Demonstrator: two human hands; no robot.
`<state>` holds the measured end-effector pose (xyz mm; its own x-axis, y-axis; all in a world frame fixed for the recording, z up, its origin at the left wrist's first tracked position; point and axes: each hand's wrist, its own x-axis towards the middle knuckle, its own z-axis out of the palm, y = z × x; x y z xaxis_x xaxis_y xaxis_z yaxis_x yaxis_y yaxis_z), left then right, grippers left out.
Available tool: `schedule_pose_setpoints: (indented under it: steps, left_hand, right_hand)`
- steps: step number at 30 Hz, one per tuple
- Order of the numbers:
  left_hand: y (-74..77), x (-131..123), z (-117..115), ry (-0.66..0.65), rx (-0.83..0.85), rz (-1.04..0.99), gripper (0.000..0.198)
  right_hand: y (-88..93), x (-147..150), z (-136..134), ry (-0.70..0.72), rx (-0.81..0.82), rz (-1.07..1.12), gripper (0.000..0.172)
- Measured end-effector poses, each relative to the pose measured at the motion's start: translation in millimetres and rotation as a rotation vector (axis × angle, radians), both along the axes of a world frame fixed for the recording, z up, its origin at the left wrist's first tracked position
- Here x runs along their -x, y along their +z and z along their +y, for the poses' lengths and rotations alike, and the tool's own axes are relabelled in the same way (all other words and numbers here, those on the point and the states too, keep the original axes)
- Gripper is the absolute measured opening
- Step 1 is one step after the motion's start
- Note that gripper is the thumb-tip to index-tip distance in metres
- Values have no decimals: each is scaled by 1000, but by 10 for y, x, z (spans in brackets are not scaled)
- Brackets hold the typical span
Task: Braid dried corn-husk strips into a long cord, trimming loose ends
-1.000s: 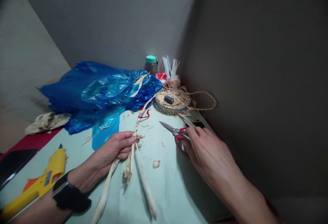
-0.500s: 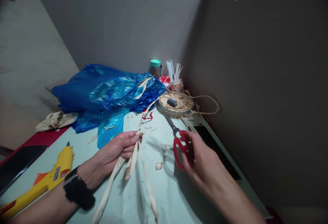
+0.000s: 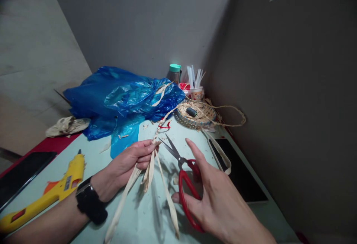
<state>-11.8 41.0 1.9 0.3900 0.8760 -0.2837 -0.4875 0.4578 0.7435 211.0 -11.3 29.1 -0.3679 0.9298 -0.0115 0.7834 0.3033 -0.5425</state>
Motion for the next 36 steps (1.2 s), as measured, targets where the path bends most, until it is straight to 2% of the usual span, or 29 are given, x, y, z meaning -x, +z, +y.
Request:
schedule_pose_setpoints:
  steps: [4,10,16,23,27,29,32,36]
  left_hand:
    - [-9,-2,-2,12,13,3,13]
    - [-10,-21,-5,6,0,27,10]
    - [-1,-28,-10,14,3,46,14]
    - [-13,-22,-10,2,20,61,9]
    - [2,-21,-24,-1,30,71,10]
    - [14,-21,-30,4,43,87,15]
    - [30,-7,-26,15,44,119,17]
    - [80,53,-6,3,33,158,14]
  right_hand:
    - [4,23,-3,76,-23,-61,53]
    - [-5,144,82,55,-9,-64,39]
    - [9,244,177,93,-23,-59,25]
    - [-60,222,154,123,16,-42,23]
    - [-39,76,87,100,24,-42,24]
    - [-64,-40,102,46,-30,-120,26]
    - [-177,-187,203,-65,-143,-359,25]
    - [-239,-212,366,-155,-271,-632,18]
